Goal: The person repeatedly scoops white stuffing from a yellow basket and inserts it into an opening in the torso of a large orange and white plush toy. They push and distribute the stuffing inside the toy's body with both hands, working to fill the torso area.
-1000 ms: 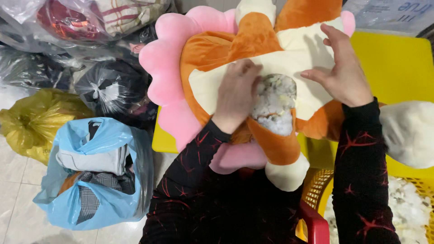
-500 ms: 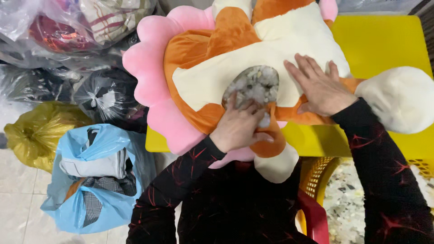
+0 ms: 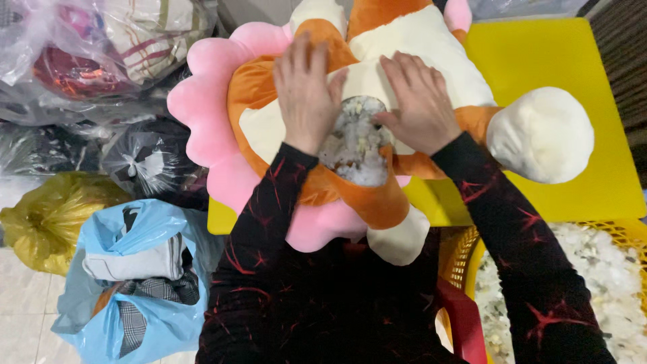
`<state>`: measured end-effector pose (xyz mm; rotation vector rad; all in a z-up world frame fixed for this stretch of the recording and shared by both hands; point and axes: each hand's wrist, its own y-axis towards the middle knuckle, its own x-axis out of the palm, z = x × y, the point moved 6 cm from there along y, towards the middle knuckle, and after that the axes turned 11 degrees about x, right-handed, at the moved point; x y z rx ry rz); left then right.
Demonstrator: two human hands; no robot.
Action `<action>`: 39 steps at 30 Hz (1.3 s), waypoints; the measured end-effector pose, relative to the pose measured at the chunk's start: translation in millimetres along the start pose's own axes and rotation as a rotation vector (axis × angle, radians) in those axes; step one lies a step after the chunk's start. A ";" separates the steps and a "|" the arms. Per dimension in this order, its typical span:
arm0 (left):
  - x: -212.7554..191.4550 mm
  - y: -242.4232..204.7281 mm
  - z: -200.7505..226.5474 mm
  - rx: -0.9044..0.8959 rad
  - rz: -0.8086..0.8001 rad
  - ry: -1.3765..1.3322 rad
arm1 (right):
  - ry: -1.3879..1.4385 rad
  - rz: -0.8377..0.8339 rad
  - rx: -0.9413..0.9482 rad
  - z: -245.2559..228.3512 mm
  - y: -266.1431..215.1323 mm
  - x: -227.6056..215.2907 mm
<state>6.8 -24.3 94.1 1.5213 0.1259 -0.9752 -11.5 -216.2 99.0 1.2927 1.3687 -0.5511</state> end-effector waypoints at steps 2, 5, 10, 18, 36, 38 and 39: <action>19.7 11.3 -45.1 -0.346 -0.115 -0.090 | -0.039 0.095 -0.034 -13.6 19.4 12.8; 33.1 18.8 -72.7 -0.546 -0.195 -0.370 | -0.201 0.194 -0.059 -16.0 43.4 35.7; 19.4 -12.3 -51.6 -0.534 -0.016 -0.625 | -0.340 0.205 0.165 20.6 76.4 77.6; 7.0 -41.1 -48.3 -0.416 0.321 -0.575 | -0.117 -0.041 0.002 3.2 79.0 63.8; 19.2 -66.6 -42.4 -0.459 0.399 -0.589 | -0.235 0.321 0.151 4.3 97.1 80.1; 17.8 -63.7 -47.0 -0.503 0.413 -0.607 | -0.116 0.203 0.180 3.3 95.1 74.2; 17.3 -63.6 -49.6 -0.529 0.420 -0.617 | -0.048 0.123 0.122 -0.9 89.4 68.2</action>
